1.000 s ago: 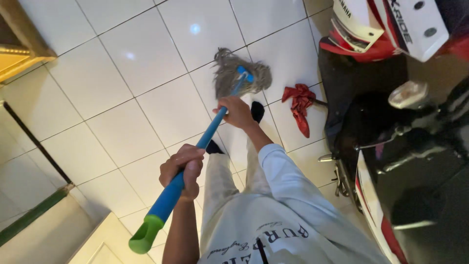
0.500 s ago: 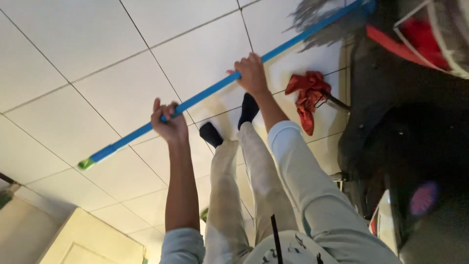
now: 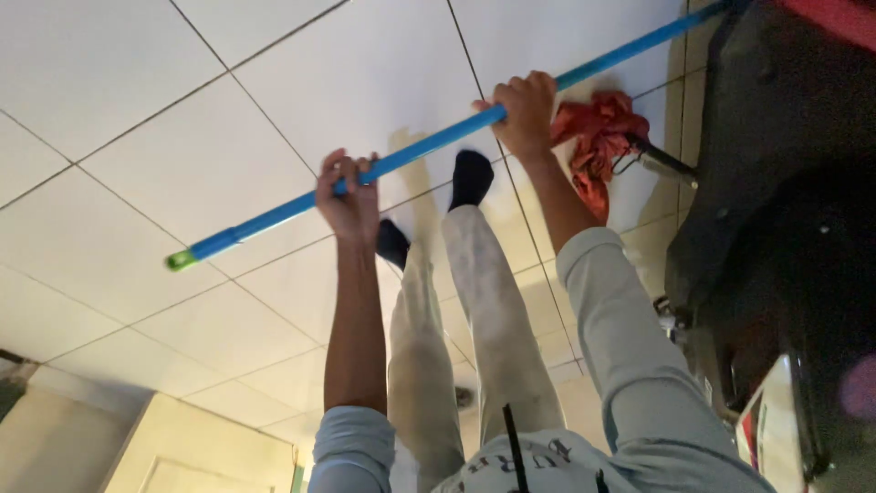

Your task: The person mops the white tiled floor using a mop, moving it across the surface and around the edges of a door and a motorcycle, and wrings the mop head by hand into a bucket.

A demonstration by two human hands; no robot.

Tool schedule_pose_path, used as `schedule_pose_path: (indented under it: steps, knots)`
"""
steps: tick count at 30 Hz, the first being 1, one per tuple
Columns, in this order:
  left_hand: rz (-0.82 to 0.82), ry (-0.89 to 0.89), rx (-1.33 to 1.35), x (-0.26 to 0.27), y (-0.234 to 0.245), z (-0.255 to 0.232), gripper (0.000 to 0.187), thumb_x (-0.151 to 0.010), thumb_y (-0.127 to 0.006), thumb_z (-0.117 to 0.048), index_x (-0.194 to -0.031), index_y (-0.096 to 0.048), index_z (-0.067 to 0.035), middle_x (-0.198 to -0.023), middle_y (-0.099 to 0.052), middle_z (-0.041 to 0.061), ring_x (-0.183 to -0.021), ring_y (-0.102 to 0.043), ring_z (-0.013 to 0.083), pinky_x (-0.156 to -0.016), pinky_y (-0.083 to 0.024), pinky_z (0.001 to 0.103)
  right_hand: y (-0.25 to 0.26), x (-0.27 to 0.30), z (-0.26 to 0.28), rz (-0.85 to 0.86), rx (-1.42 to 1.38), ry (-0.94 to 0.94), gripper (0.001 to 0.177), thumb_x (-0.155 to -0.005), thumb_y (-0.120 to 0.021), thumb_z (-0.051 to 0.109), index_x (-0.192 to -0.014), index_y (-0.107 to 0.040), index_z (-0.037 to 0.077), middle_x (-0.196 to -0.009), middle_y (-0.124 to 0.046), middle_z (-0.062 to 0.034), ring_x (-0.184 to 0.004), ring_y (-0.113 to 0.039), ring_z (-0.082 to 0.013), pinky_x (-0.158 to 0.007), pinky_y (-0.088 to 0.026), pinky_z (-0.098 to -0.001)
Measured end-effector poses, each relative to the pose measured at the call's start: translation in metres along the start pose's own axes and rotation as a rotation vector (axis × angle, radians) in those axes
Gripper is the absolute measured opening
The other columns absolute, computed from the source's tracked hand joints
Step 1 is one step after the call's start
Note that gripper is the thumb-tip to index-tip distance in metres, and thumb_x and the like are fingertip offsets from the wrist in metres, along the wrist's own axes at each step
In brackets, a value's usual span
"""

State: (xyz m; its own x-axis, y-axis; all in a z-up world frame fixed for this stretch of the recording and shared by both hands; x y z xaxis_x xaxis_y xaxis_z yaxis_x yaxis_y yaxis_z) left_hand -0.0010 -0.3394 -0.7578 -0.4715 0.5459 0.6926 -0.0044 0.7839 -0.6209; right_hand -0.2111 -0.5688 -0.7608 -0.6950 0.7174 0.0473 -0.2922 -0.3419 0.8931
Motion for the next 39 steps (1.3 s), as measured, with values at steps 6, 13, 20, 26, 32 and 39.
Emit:
schedule_pose_path:
  steps: [6, 13, 20, 26, 32, 39]
  knots:
    - [0.022, -0.308, 0.003, 0.122, -0.023, -0.188, 0.017, -0.096, -0.056, -0.009, -0.102, -0.071, -0.008, -0.054, -0.038, -0.003, -0.053, -0.041, 0.0097, -0.089, -0.053, 0.032, 0.037, 0.04, 0.184, -0.016, -0.275, -0.077, 0.036, -0.085, -0.079, 0.044, -0.074, -0.059, 0.016, -0.075, -0.055, -0.0022, -0.086, -0.056, -0.028, -0.093, -0.036, -0.0497]
    - [-0.027, -0.198, -0.127, 0.134, 0.002, -0.142, 0.02, -0.095, -0.06, -0.014, -0.108, -0.071, -0.005, -0.066, -0.048, 0.003, -0.074, -0.055, 0.0193, -0.109, -0.048, 0.044, 0.021, 0.062, 0.139, 0.075, -0.255, -0.023, 0.033, -0.088, -0.078, 0.043, -0.076, -0.063, 0.017, -0.078, -0.058, -0.0023, -0.09, -0.059, -0.0276, -0.098, -0.036, -0.0492]
    - [0.055, 0.223, 0.152, 0.042, 0.007, 0.16, 0.027, -0.104, -0.058, -0.016, -0.125, -0.06, 0.001, -0.083, -0.055, 0.007, -0.104, -0.059, 0.03, -0.105, -0.044, 0.053, 0.043, 0.098, -0.107, 0.085, 0.154, -0.098, 0.028, -0.091, -0.085, 0.031, -0.078, -0.065, 0.016, -0.101, -0.063, -0.0041, -0.118, -0.055, -0.0328, -0.114, -0.032, -0.0577]
    - [0.019, 0.22, -0.102, 0.058, 0.003, 0.108, 0.024, -0.1, -0.057, -0.015, -0.12, -0.064, -0.004, -0.082, -0.053, 0.005, -0.111, -0.06, 0.0277, -0.116, -0.039, 0.05, 0.023, 0.103, -0.081, 0.008, 0.182, -0.229, 0.035, -0.089, -0.087, 0.032, -0.074, -0.062, 0.012, -0.095, -0.059, -0.0074, -0.109, -0.054, -0.0349, -0.119, -0.025, -0.0612]
    - [0.081, 0.109, -0.135, 0.163, -0.045, 0.003, 0.024, -0.101, -0.056, -0.014, -0.121, -0.066, -0.004, -0.081, -0.053, 0.005, -0.113, -0.059, 0.0267, -0.121, -0.035, 0.048, 0.075, 0.114, 0.038, -0.198, -0.068, -0.168, 0.042, -0.087, -0.091, 0.032, -0.072, -0.057, 0.013, -0.089, -0.058, -0.005, -0.102, -0.055, -0.0306, -0.118, -0.019, -0.0665]
    - [0.253, -0.192, -0.476, 0.35, -0.175, -0.152, 0.023, -0.101, -0.051, -0.004, -0.117, -0.066, 0.0, -0.103, -0.063, 0.011, -0.112, -0.059, 0.0247, -0.132, -0.029, 0.055, 0.169, 0.1, 0.204, -0.192, -0.379, -0.083, 0.039, -0.086, -0.086, 0.033, -0.071, -0.055, 0.013, -0.085, -0.058, -0.0041, -0.095, -0.058, -0.0299, -0.119, -0.024, -0.0653]
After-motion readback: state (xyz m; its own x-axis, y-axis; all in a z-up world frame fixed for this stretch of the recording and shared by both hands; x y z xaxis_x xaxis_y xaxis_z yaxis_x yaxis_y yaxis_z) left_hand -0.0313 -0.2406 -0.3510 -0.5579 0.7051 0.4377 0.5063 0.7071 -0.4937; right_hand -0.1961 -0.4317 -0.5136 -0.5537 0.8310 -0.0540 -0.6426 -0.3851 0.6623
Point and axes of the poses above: each hand's wrist, its own x-axis away from the middle knuckle, its own y-axis out of the back of the hand, z = x × y, the point moved 9 cm from there along -x, towards the middle knuckle
